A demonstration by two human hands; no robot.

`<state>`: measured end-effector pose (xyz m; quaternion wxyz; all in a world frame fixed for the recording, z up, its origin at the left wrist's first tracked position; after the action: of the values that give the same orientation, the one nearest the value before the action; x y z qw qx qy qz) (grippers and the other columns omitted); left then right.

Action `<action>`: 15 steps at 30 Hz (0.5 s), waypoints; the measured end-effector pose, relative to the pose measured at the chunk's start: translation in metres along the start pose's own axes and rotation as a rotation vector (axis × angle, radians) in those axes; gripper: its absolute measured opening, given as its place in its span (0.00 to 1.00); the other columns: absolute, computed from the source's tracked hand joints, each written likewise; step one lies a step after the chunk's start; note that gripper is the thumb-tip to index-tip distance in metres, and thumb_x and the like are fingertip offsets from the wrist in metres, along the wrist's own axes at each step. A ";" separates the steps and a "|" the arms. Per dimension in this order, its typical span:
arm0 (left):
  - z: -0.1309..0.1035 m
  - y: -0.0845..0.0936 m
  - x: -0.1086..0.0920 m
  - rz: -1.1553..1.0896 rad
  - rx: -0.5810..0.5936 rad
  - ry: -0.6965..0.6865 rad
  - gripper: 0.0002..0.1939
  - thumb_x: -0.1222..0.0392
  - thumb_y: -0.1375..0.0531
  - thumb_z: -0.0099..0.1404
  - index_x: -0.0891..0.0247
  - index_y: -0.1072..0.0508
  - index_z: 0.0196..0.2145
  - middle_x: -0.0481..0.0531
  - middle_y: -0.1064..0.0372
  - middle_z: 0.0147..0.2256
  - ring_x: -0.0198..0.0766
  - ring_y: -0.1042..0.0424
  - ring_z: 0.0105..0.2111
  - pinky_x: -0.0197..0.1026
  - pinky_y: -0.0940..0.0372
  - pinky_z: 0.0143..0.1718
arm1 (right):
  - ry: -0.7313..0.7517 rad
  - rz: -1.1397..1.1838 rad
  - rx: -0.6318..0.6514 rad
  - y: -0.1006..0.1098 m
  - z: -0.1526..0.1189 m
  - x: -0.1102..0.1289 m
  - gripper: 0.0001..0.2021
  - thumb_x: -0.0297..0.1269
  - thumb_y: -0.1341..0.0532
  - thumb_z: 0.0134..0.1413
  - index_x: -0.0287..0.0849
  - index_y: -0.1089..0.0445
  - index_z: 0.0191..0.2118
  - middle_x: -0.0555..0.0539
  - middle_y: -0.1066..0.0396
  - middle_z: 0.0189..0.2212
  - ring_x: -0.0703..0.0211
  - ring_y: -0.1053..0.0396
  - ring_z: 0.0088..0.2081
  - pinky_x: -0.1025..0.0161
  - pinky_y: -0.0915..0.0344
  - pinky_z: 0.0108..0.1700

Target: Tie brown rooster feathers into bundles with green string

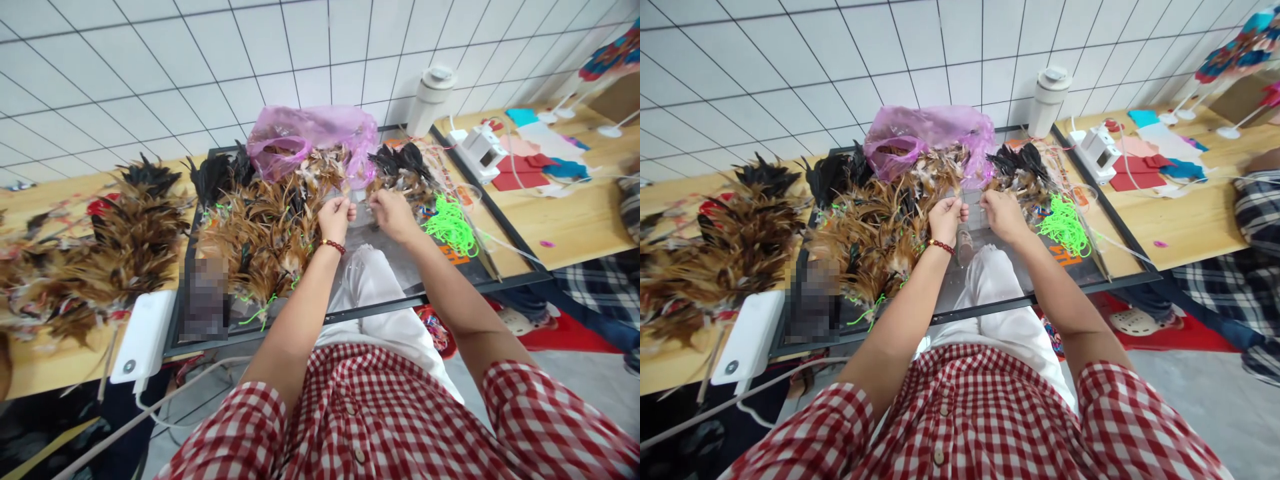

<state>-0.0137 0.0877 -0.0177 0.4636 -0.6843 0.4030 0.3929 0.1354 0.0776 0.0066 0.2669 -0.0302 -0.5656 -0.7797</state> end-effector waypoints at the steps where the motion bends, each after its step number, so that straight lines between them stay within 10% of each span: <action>1: -0.002 -0.001 0.000 0.000 0.011 0.018 0.08 0.71 0.41 0.71 0.65 0.29 0.32 0.42 0.28 0.22 0.26 0.31 0.20 0.31 0.34 0.28 | 0.029 0.055 -0.032 0.002 0.001 -0.002 0.13 0.32 0.47 0.65 0.40 0.25 0.45 0.37 0.22 0.42 0.45 0.28 0.46 0.52 0.36 0.50; 15: -0.018 -0.008 0.005 0.114 0.204 0.142 0.10 0.69 0.38 0.70 0.67 0.26 0.29 0.51 0.23 0.25 0.30 0.24 0.25 0.34 0.29 0.34 | 0.094 0.368 -0.176 0.000 0.003 -0.008 0.08 0.31 0.41 0.54 0.42 0.25 0.38 0.44 0.20 0.37 0.52 0.26 0.39 0.56 0.32 0.46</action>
<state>-0.0013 0.0717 -0.0150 0.4781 -0.6358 0.5108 0.3260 0.1418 0.0832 0.0046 0.4271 -0.1199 -0.4670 -0.7649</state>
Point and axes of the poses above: each hand's wrist, its own z-axis towards the middle knuckle, its own y-axis out of the back of the hand, x = y × z, the point moved 5 cm from there along z, towards the middle knuckle
